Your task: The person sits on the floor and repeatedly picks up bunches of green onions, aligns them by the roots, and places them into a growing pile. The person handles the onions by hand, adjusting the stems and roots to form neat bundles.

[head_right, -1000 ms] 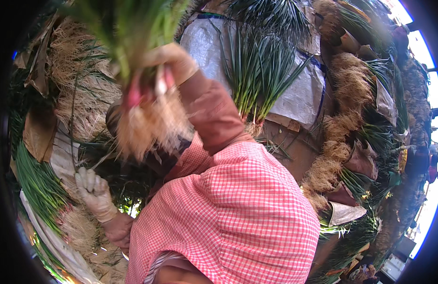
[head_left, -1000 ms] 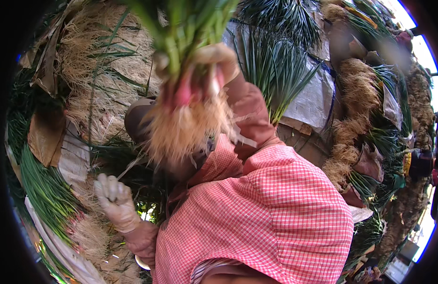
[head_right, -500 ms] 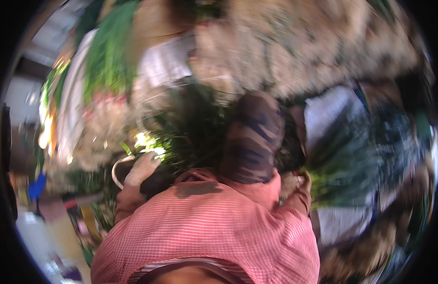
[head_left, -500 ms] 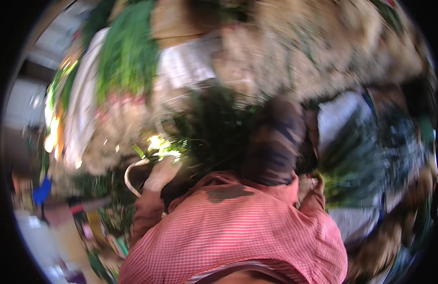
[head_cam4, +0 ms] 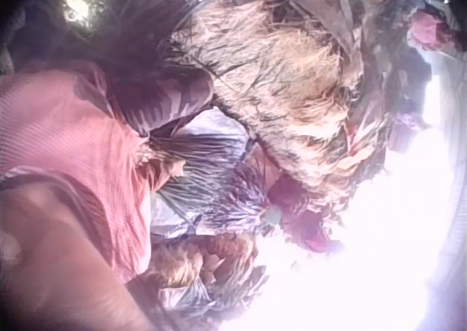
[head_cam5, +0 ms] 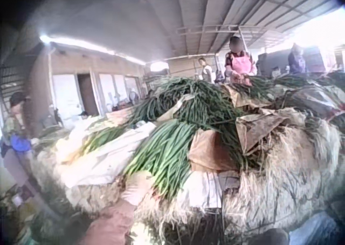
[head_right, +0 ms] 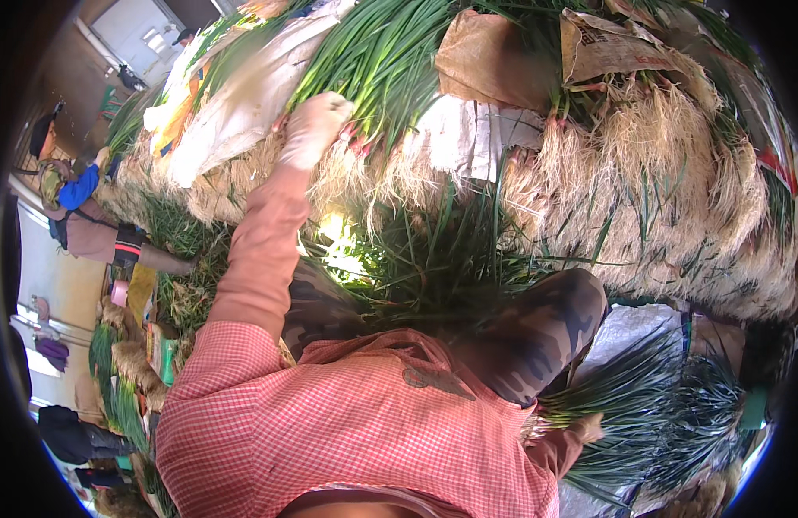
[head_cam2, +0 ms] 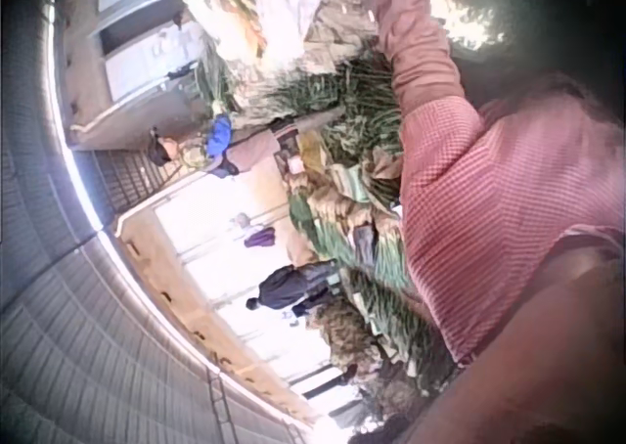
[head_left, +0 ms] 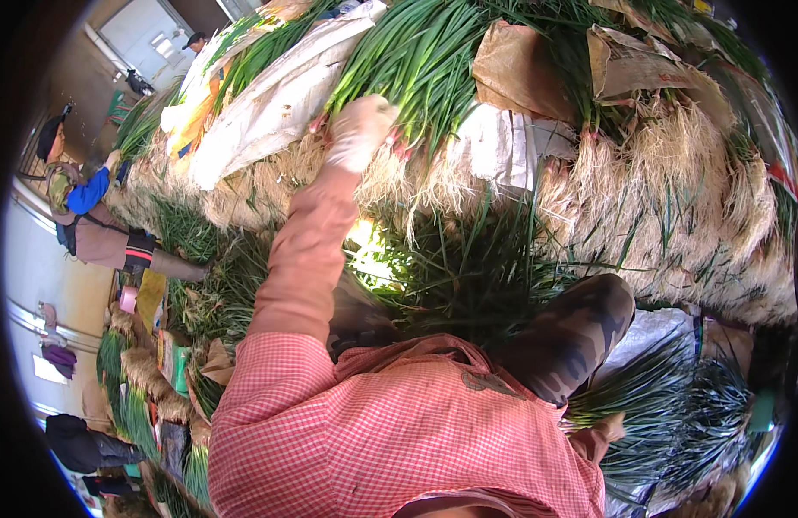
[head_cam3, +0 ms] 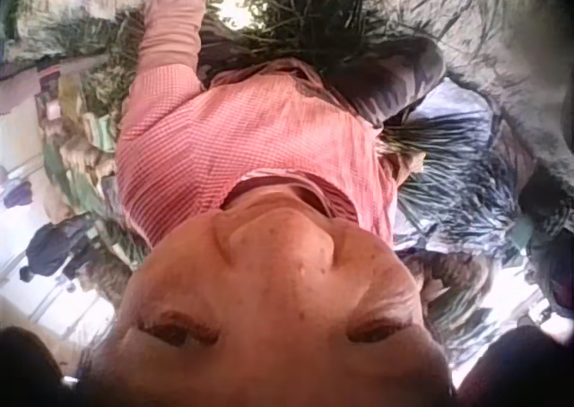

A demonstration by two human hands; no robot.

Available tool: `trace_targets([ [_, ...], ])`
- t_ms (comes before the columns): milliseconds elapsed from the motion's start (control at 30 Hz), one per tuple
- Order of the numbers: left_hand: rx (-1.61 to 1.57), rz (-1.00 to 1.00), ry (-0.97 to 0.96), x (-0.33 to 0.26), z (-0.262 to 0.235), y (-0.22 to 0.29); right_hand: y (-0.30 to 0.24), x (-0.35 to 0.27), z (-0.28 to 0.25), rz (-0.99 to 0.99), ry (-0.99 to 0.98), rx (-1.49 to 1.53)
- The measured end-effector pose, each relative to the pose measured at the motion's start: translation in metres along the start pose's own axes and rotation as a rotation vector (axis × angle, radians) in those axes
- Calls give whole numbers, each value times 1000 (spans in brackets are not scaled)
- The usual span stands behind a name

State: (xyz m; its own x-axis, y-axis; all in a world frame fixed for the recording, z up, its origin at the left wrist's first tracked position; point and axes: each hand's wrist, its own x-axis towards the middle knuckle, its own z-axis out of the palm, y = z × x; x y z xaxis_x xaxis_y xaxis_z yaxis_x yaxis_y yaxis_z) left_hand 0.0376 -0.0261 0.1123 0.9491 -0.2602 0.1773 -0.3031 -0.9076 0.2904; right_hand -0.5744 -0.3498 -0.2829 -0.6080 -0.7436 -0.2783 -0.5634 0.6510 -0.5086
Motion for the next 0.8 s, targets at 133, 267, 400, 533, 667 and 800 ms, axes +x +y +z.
trace_targets([
  [133, 306, 88, 18, 44, 26, 12, -67, 1, -46, -272, 8, 468],
  [267, -82, 165, 215, 45, 0, -6, -158, -100, -106, -806, -56, 978],
  [400, -811, 2, 233, -22, -38, 3, -234, -276, -134, -1193, -164, 1182],
  [533, -995, 8, -313, -111, -2, 30, -241, -418, -107, -1097, -1555, 885],
  [667, -711, 167, -462, -153, 52, 22, -215, -461, -69, -692, -2059, 280],
  [800, -643, 375, -275, -165, 89, 13, -184, -470, -54, -605, -1921, 481],
])
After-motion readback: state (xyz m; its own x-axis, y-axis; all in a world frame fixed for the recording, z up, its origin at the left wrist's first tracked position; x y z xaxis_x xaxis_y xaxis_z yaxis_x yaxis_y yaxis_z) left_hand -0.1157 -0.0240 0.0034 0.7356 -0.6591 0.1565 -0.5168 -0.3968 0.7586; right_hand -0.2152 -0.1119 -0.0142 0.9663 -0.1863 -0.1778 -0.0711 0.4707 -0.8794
